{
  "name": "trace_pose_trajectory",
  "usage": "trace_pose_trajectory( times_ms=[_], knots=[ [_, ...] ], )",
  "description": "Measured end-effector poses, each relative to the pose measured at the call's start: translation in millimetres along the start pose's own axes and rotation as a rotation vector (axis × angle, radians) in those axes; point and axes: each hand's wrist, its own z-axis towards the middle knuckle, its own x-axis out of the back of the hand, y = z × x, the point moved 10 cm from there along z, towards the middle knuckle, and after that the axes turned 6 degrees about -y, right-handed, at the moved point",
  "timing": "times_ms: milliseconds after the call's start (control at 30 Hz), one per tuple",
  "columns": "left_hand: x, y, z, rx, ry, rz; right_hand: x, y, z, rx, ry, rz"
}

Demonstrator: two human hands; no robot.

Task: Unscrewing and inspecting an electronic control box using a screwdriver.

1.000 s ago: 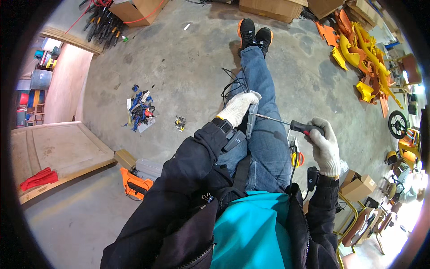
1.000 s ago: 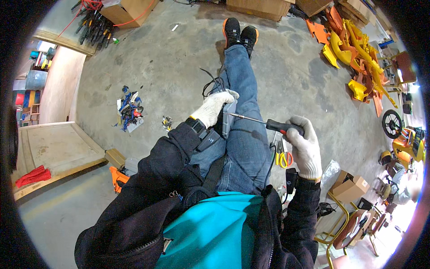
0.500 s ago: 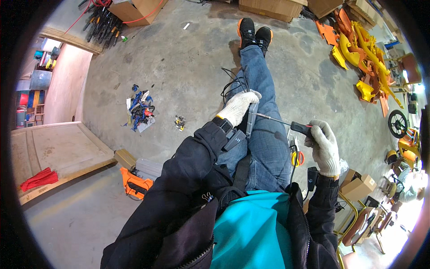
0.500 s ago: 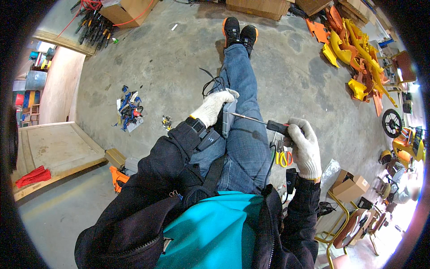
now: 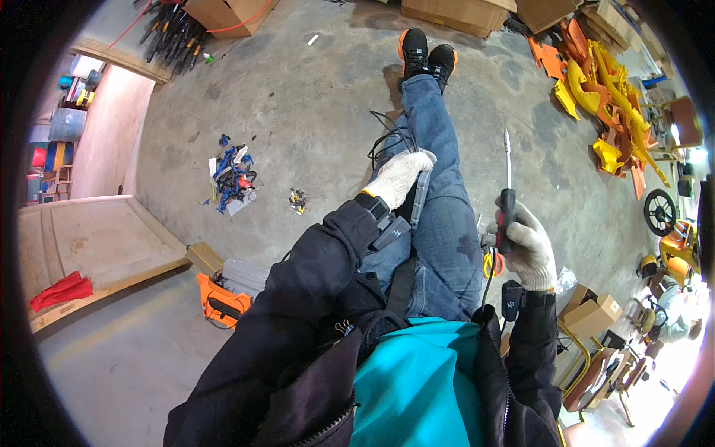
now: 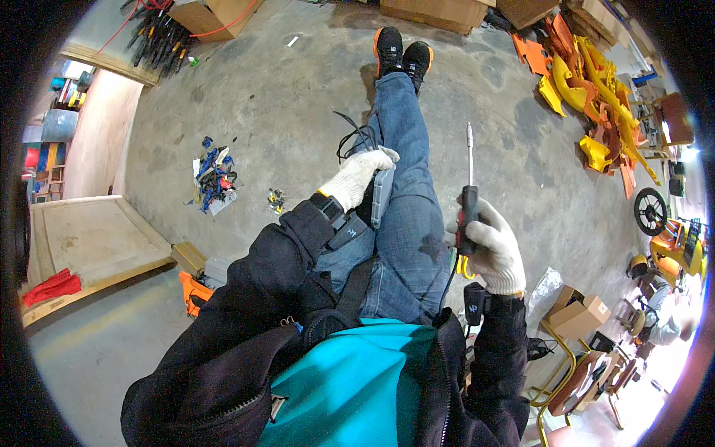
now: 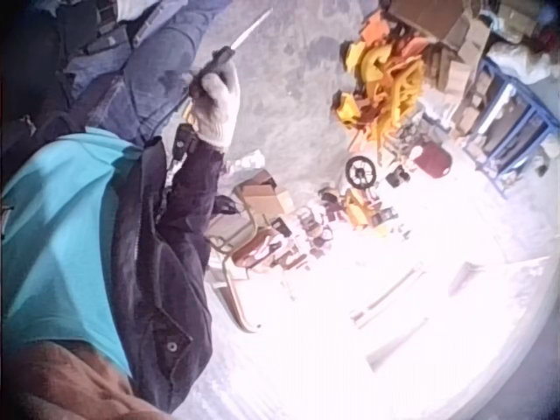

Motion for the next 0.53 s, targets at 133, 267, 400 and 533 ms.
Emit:
trace_pose_trajectory(
  times_ms=[133,267,400,533],
  knots=[
    [8.9,-1.6,0.1,-0.003,0.080,0.114,-31.8,11.0,32.1,-0.006,-0.035,-0.181],
    [-1.0,4.0,-4.4,0.075,0.115,0.209,-56.9,7.5,46.1,-0.091,0.143,-0.646],
    [-4.7,5.5,-2.0,0.110,0.113,0.253,-57.8,21.5,68.6,-0.071,0.100,-0.908],
    [15.8,-12.2,9.6,-0.043,0.067,0.186,-98.3,26.6,90.9,-0.026,0.011,-0.976]
  ],
)
